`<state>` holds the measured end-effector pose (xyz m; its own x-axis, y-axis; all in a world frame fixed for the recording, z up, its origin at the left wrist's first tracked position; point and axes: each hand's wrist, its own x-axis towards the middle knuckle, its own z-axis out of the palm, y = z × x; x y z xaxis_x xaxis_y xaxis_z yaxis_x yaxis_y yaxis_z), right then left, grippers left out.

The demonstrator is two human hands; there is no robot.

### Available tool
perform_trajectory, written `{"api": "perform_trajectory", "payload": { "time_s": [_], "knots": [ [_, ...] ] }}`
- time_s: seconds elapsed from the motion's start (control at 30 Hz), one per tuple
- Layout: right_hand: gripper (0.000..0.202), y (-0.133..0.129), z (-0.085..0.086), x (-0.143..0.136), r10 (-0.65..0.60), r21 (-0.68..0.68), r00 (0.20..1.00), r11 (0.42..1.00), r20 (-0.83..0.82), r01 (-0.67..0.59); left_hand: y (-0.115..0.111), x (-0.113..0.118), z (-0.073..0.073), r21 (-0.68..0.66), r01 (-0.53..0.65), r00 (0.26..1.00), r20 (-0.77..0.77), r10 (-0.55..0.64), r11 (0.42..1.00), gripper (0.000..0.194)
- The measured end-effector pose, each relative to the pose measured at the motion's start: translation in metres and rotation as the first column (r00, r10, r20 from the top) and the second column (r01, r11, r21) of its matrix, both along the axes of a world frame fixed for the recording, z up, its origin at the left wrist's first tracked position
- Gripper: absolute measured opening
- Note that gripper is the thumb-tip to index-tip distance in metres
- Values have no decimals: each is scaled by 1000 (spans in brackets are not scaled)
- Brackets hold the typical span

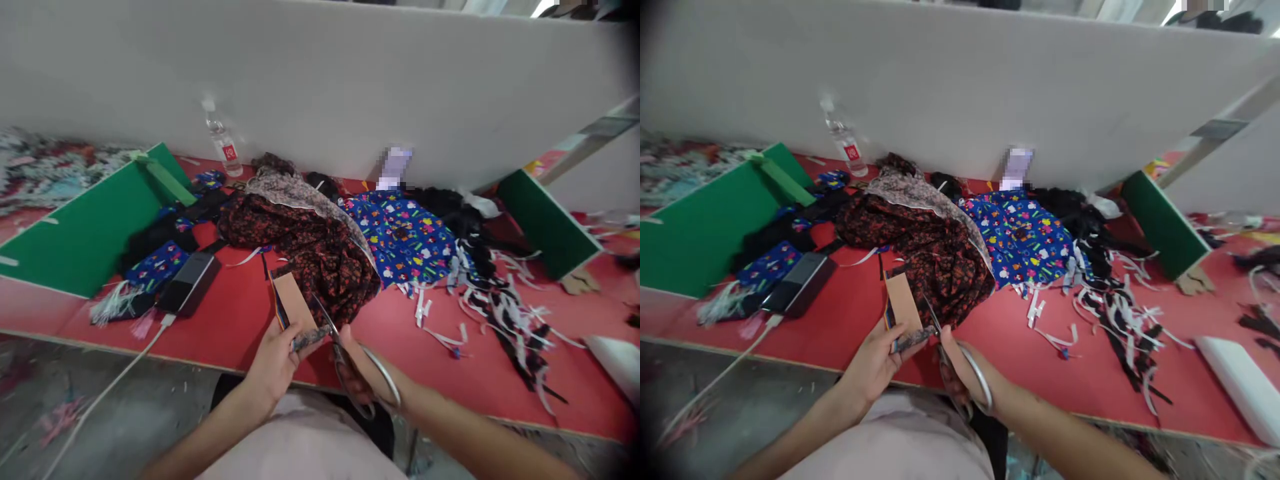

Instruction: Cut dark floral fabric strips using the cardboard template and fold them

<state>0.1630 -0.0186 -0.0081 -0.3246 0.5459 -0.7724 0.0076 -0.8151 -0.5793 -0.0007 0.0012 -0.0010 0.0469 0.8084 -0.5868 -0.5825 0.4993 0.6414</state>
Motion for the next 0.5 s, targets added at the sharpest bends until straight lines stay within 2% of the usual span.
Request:
{"api": "perform_trajectory", "payload": {
  "time_s": [0.1, 0.3, 0.5],
  "knots": [
    [69, 1, -1, -1, 0, -2, 1000, 1000, -10, 0, -1, 0, -1, 4, 1, 1000, 3, -1, 1000, 37],
    [64, -1, -1, -1, -3, 104, 1000, 995, 20, 1, -1, 0, -2, 5, 1, 1000, -8, -1, 1000, 38],
    [66, 3, 7, -2, -25, 47, 1000, 999, -8, 25, -2, 0, -4, -16, 10, 1000, -6, -11, 1000, 37]
  ]
}}
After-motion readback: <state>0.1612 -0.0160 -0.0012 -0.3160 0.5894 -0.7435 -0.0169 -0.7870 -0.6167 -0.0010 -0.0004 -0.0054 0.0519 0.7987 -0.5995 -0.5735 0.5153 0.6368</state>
